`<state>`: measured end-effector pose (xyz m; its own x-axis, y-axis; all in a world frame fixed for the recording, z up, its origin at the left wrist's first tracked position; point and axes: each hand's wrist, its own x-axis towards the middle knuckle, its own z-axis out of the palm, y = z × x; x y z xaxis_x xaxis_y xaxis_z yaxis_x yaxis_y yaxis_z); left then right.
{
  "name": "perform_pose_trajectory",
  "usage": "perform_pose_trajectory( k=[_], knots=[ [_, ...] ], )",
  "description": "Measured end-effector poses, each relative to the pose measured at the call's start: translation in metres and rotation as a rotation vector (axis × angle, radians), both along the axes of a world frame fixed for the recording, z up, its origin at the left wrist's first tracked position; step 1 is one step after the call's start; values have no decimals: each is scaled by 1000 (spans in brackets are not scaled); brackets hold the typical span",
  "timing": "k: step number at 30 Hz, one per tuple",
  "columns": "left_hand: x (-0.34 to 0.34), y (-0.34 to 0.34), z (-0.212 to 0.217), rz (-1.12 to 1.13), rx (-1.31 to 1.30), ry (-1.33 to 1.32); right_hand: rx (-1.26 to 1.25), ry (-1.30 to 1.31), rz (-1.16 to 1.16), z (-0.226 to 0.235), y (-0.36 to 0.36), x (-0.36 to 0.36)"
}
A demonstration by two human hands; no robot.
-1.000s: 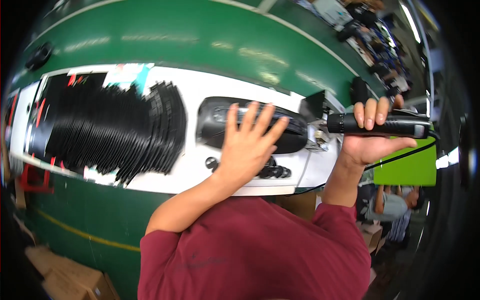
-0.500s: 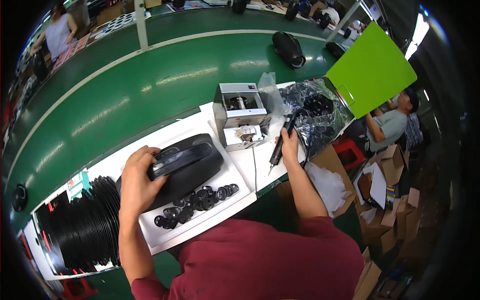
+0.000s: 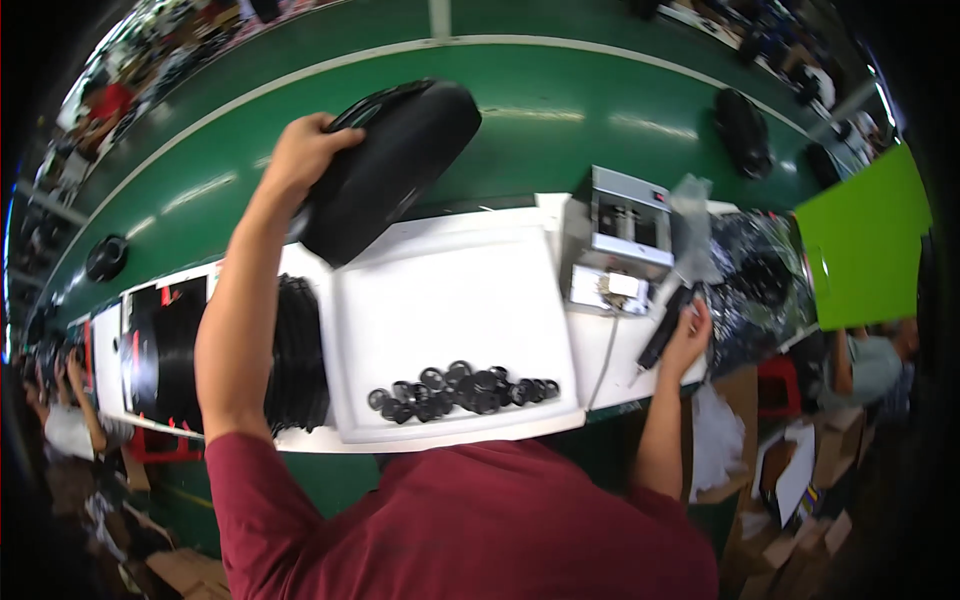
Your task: The person assembles electronic components by securing internal components into a speaker casing with fasteners, using an electric screwdriver.
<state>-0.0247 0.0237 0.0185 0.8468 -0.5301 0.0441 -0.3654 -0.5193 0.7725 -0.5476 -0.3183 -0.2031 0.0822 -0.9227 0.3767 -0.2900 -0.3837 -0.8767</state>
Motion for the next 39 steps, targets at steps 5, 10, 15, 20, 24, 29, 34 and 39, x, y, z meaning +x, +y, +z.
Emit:
perform_pose_trajectory(
  k=[5,10,15,20,24,29,34,39],
  knots=[
    [97,-36,-63,304,68,-312,88,-13,22,3,2,-1],
    [176,-17,-101,436,81,-365,29,11,51,-2,3,1],
    [139,-14,-121,222,-25,-558,8,15,22,-9,3,-8],
    [78,8,-98,207,-68,-339,-4,-78,34,0,-2,7],
    [-29,58,-102,-145,-4,-492,-10,-78,30,-4,-5,6],
    [-276,138,-56,-1071,-85,309,-19,-106,33,-15,-13,-7],
    [-359,161,-162,-1042,-302,769,-40,-147,58,-12,-11,1],
    [-367,164,-188,-879,-72,673,-236,-75,51,-1,2,-2]
  ],
)
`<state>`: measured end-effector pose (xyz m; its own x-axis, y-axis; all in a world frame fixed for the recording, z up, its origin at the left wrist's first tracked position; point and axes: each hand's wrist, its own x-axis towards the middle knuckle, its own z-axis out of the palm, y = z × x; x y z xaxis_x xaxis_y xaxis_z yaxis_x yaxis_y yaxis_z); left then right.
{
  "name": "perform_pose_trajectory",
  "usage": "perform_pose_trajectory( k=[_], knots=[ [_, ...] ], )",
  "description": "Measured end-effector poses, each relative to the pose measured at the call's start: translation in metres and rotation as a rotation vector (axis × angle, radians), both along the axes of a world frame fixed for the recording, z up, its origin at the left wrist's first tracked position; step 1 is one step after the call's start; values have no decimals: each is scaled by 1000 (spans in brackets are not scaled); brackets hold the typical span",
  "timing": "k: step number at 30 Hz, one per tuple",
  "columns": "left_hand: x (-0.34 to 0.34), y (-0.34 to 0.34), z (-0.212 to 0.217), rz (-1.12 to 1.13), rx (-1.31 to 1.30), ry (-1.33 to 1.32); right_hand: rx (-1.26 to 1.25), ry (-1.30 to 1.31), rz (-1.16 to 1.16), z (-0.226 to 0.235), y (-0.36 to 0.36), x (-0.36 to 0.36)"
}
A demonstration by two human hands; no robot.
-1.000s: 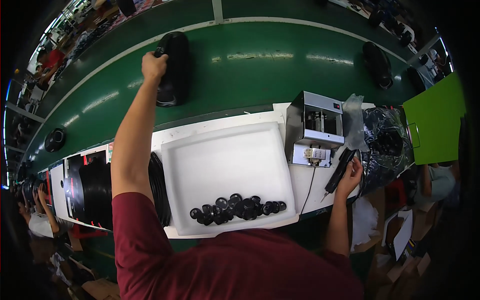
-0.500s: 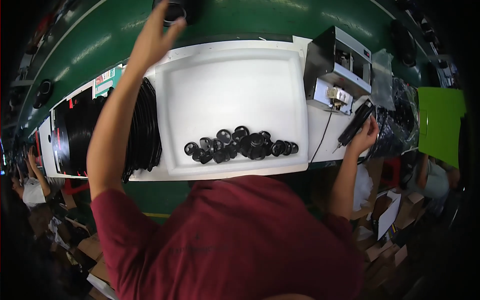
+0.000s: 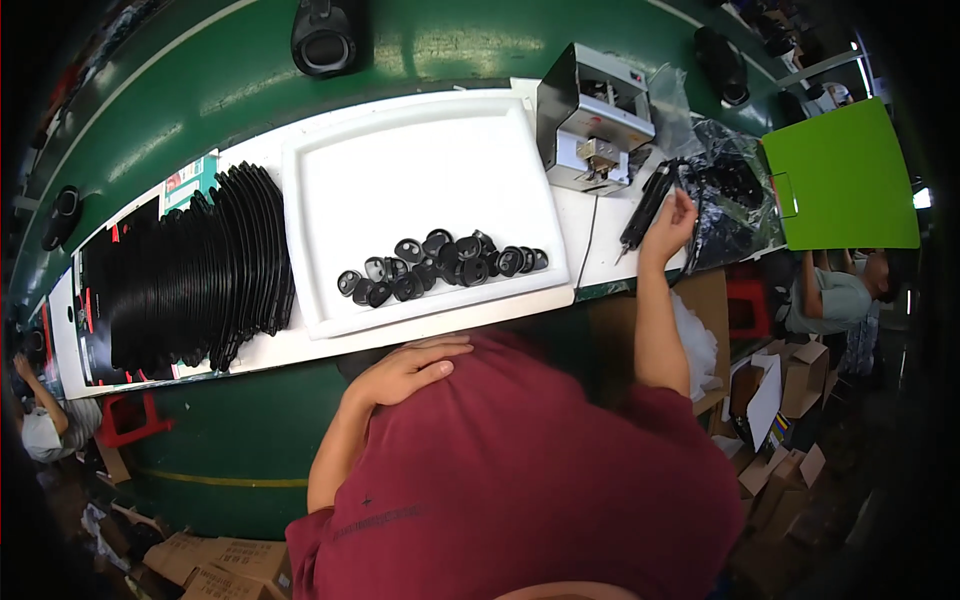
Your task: The person assembles electronic components by securing internal components into a speaker casing with fasteners, using an electric screwdriver.
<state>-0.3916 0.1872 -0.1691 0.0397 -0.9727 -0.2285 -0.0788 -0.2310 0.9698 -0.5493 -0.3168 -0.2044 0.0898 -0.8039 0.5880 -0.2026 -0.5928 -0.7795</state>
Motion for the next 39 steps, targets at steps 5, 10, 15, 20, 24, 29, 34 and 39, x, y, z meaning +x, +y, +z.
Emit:
perform_pose_trajectory(
  k=[5,10,15,20,24,29,34,39],
  knots=[
    [6,14,-29,73,93,112,-7,27,58,16,49,12],
    [3,21,-40,85,27,171,-59,66,3,45,58,-7],
    [-2,24,-33,134,43,200,-334,367,-121,101,-25,-36],
    [3,54,-87,342,143,346,10,961,-189,102,-183,-48],
    [-4,69,-165,774,341,396,329,1359,-105,92,-250,-40],
    [4,85,-220,875,300,366,312,1363,-242,71,-248,-20],
    [14,129,-216,772,297,326,235,1289,-77,73,-254,-44],
    [91,30,-214,809,424,340,57,1251,-19,79,-283,-59]
  ],
)
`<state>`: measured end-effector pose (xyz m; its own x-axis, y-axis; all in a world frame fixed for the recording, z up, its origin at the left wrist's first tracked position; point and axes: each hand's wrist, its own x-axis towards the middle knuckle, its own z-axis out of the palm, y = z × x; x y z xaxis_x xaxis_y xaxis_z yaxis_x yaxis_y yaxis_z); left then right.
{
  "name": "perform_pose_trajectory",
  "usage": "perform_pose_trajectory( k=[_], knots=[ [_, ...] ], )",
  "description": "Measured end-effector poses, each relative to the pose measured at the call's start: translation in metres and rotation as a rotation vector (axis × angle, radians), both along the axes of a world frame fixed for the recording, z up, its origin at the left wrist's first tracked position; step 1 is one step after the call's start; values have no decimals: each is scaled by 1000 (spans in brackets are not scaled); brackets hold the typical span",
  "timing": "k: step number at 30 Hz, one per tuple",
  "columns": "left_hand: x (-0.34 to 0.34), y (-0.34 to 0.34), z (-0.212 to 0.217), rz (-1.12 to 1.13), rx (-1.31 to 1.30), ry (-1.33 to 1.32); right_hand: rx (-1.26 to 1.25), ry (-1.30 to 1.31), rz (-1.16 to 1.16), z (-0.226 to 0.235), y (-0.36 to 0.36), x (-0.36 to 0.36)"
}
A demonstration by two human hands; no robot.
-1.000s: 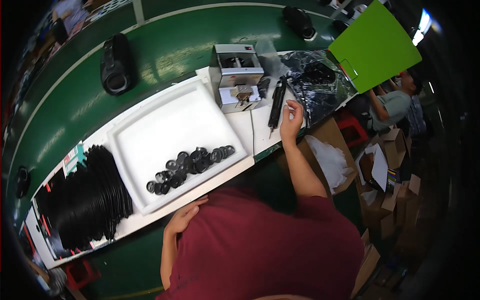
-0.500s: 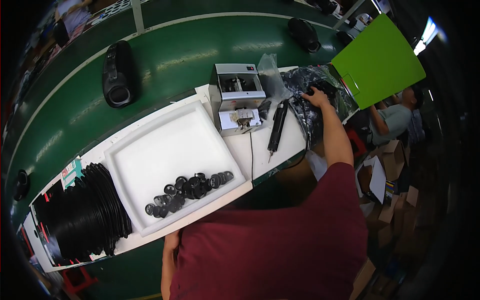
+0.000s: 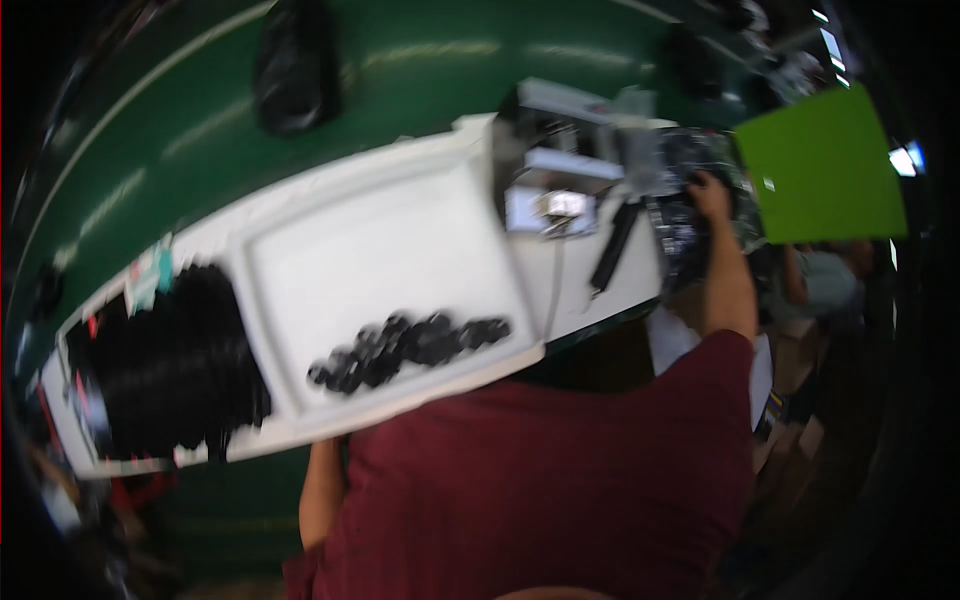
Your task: The person assembles electronic components by securing internal components into a speaker casing with fasteners, using an electric screwdriver.
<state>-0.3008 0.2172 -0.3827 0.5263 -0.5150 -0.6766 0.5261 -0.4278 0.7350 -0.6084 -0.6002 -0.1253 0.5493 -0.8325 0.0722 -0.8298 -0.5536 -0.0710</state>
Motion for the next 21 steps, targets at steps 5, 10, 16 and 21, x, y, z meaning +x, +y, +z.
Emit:
perform_pose_trajectory(
  k=[5,10,16,21],
  knots=[
    [27,-6,3,115,132,21,-70,106,-184,-16,-25,12],
    [20,14,11,101,123,-8,-74,108,-152,-27,-20,11],
    [7,29,22,58,56,-50,-185,-47,-159,-10,-16,2],
    [1,35,33,20,10,-92,-310,-207,-159,-10,-45,-8]
  ],
)
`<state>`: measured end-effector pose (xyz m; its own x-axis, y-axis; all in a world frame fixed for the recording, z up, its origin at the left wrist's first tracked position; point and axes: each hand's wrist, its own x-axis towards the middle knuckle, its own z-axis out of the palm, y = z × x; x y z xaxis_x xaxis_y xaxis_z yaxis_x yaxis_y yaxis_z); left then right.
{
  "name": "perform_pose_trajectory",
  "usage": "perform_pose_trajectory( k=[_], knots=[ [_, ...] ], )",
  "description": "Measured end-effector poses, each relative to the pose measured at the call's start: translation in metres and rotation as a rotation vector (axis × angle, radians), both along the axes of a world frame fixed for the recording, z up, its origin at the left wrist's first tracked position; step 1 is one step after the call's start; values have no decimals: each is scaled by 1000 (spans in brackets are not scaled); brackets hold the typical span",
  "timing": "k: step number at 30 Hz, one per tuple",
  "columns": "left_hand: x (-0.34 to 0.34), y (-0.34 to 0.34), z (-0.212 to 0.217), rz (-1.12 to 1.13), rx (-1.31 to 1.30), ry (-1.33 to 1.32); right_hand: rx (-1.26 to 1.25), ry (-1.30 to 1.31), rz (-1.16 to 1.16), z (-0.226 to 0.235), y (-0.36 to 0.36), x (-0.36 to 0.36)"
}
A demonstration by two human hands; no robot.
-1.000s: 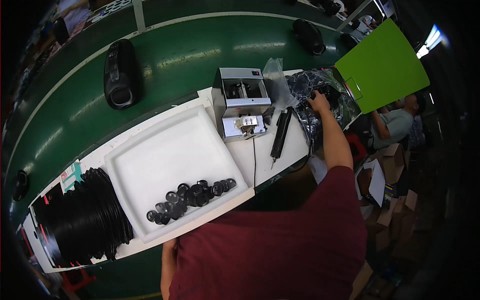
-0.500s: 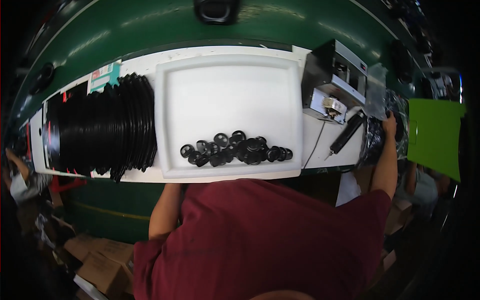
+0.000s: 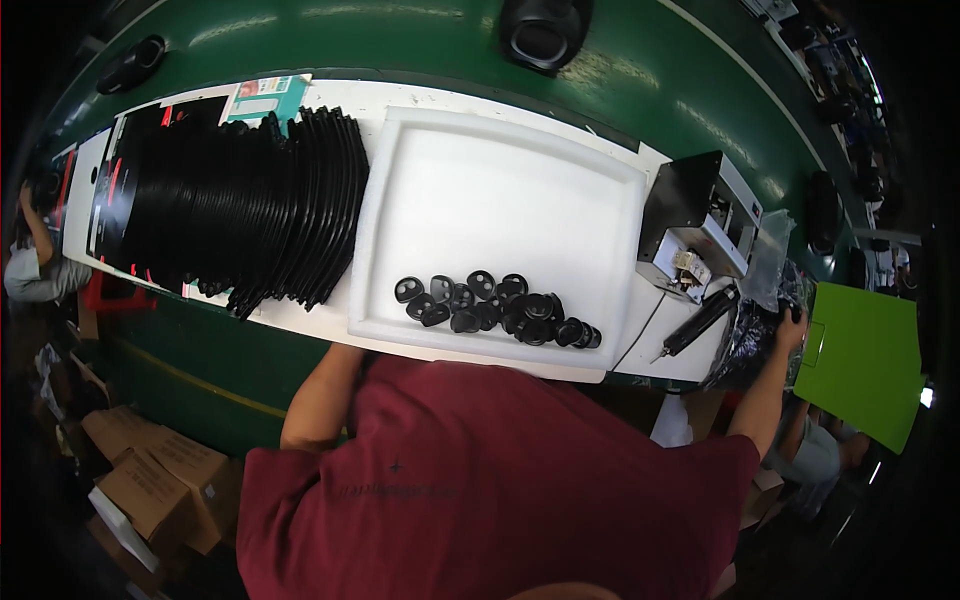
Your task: The person assembles electronic components by securing internal components into a speaker casing with fasteners, using an electric screwdriver.
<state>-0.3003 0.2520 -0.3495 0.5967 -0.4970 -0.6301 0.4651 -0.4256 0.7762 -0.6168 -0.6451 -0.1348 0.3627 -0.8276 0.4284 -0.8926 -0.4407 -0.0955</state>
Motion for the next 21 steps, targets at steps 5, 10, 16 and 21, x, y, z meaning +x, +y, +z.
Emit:
perform_pose_trajectory(
  k=[5,10,16,21],
  knots=[
    [-19,-4,5,-59,-57,-63,3,-330,-14,22,-35,-29],
    [-76,4,24,-103,-25,-178,55,-609,82,48,-10,-34],
    [-81,16,167,-507,285,-247,182,-934,426,93,90,52],
    [-30,36,274,-801,121,-162,393,-882,578,189,268,132]
  ],
)
